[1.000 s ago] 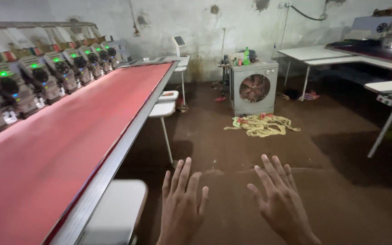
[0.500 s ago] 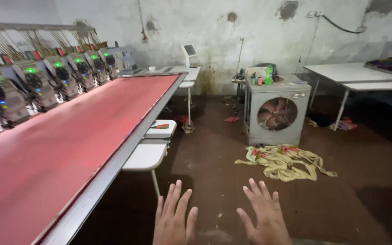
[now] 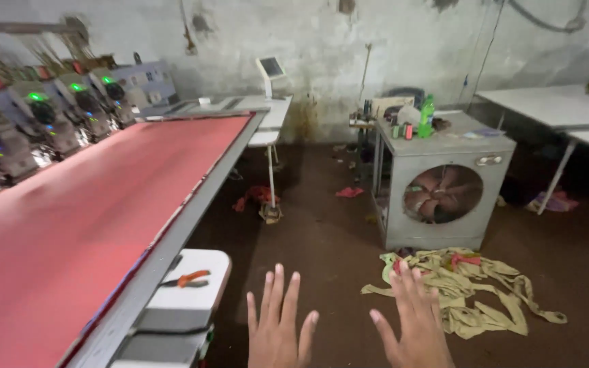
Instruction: Aligning and clamping pink fabric onto a large industrial embroidery machine and using the control panel.
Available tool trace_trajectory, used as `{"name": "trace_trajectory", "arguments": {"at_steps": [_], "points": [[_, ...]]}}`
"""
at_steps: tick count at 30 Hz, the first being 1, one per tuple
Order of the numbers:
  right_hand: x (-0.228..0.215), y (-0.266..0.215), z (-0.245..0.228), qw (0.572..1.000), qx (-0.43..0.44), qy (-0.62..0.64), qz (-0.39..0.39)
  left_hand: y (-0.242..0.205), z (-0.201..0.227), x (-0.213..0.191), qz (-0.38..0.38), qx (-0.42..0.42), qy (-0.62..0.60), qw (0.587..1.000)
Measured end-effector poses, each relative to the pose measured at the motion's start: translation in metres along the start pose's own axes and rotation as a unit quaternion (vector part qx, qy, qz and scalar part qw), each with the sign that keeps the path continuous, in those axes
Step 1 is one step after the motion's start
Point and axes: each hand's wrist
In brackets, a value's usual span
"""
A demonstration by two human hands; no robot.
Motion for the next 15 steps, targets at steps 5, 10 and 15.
{"name": "trace_trajectory", "arguments": {"at_steps": [5, 10, 15], "points": [[0.075, 0.149, 0.088, 0.998, -0.030, 0.040, 0.037, 0.126, -0.005, 0.139, -0.070, -0.011, -0.041, 0.997], [0.151, 0.320, 0.189, 0.989, -0.102, 0.029, 0.102, 0.279, -0.011, 0.265, -0.074, -0.009, -0.024, 0.997], [0.234, 0.454, 0.277, 0.986, -0.129, 0.031, 0.104, 0.400, -0.023, 0.392, -0.063, -0.042, -0.032, 0.997]]}}
Point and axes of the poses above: each hand's wrist, its own y-axis towards the middle knuckle, its own x-axis out of the palm, z = x × y, and after that the axes turned 15 degrees about -x, right-handed
